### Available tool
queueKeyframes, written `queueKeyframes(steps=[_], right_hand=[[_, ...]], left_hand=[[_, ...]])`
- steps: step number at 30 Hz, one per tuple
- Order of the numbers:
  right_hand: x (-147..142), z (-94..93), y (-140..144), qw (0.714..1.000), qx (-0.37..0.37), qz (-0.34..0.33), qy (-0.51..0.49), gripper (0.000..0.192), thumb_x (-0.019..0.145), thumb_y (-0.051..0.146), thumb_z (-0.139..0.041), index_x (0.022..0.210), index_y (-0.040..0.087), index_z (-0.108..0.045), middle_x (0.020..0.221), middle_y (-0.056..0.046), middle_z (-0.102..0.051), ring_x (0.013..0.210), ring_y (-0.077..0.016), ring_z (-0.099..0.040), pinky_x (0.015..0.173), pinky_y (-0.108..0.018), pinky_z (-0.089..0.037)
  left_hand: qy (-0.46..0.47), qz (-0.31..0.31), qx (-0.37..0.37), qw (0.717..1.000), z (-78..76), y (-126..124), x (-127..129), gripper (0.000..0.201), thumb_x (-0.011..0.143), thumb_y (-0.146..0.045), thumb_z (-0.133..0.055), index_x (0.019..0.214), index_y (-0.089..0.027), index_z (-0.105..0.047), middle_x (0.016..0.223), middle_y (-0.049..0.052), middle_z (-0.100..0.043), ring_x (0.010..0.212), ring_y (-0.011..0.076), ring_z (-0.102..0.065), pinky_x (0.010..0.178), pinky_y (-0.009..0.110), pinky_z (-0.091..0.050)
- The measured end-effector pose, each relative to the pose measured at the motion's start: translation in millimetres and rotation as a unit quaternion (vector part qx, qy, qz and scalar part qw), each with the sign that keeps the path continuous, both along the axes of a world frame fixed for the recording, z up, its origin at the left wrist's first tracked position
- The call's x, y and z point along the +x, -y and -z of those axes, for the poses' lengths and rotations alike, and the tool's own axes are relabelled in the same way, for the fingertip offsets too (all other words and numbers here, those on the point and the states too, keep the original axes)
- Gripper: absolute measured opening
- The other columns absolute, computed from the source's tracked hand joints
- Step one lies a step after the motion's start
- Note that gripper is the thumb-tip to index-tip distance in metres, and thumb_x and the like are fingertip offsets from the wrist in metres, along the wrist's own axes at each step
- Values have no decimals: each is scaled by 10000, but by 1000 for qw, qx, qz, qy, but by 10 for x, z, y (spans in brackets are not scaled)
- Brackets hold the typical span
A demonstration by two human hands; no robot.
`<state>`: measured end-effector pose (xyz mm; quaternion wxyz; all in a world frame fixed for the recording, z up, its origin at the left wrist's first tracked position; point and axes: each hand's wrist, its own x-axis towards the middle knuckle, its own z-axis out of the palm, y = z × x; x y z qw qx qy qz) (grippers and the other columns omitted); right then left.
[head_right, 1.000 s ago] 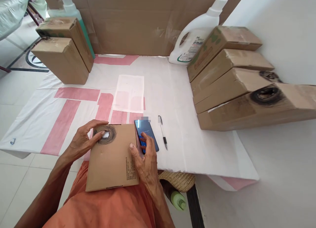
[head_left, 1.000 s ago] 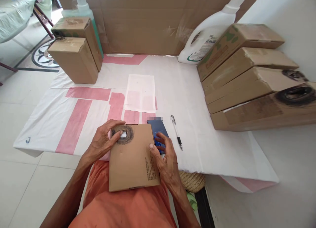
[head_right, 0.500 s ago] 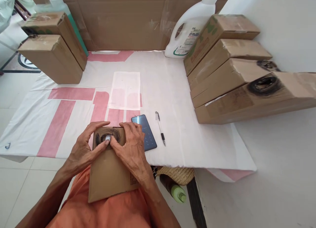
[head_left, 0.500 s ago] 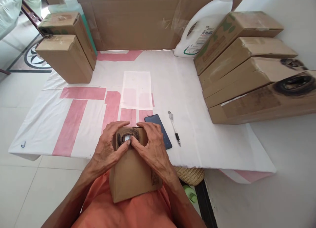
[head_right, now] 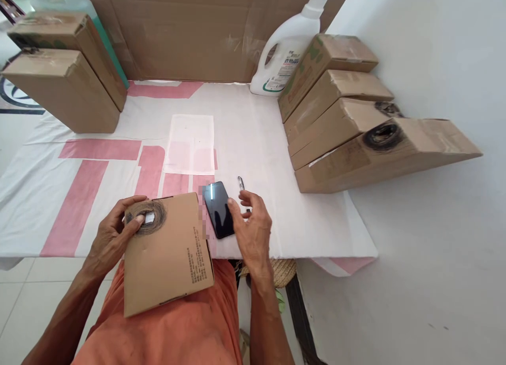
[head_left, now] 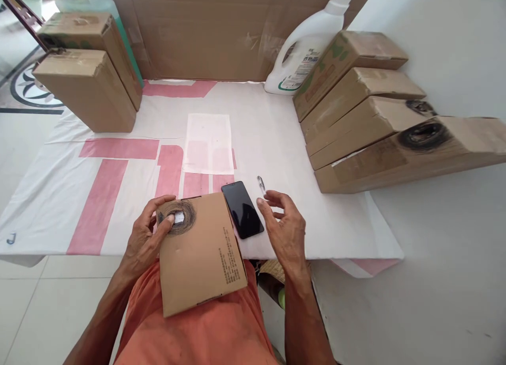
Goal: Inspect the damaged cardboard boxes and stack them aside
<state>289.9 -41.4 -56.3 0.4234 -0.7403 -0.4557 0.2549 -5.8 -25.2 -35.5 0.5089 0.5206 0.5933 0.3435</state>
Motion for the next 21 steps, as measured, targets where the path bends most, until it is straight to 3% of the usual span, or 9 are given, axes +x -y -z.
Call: queueKeyframes(steps=[4,10,16,21], right_hand=[[348,278,156,996,-47,22,68,517,895,627,-643,1087,153,-720,1082,-197,-761,915,-326,-703,817,-504,-568],[346,508,252,992,-68,34,103,494,854,651,-623,1009,189,-706,991,-152,-706,807,-290,-649,813,-493,-544],[338,540,108,991,-78,52,93,269,804,523,-619,821,255,-612,890,-122,-691,787,-287,-592,798,-462,-489],[436,362,69,993,-97,68,-15,322,721,555,-729,720,258,-607,598,-15,-599,585,-208,-503,593,-360,-416]], left_hand=[[10,-23,-11,1000,71,-8,-53,538,933,-589,-760,1359,-275,-663,1135,41,-747,927,220,-714,756,282,-572],[-1,-5,17,1000,33,-43,41,516,943,-569,-738,1350,-260,-673,1159,61,-769,984,254,-734,819,327,-576],[-5,11,37,999,25,-48,86,493,960,-549,-722,1354,-256,-675,1233,77,-758,1028,256,-722,901,356,-563],[19,20,44,999,23,-45,90,500,990,-575,-674,1361,-239,-681,1211,88,-765,1048,266,-717,948,378,-565]])
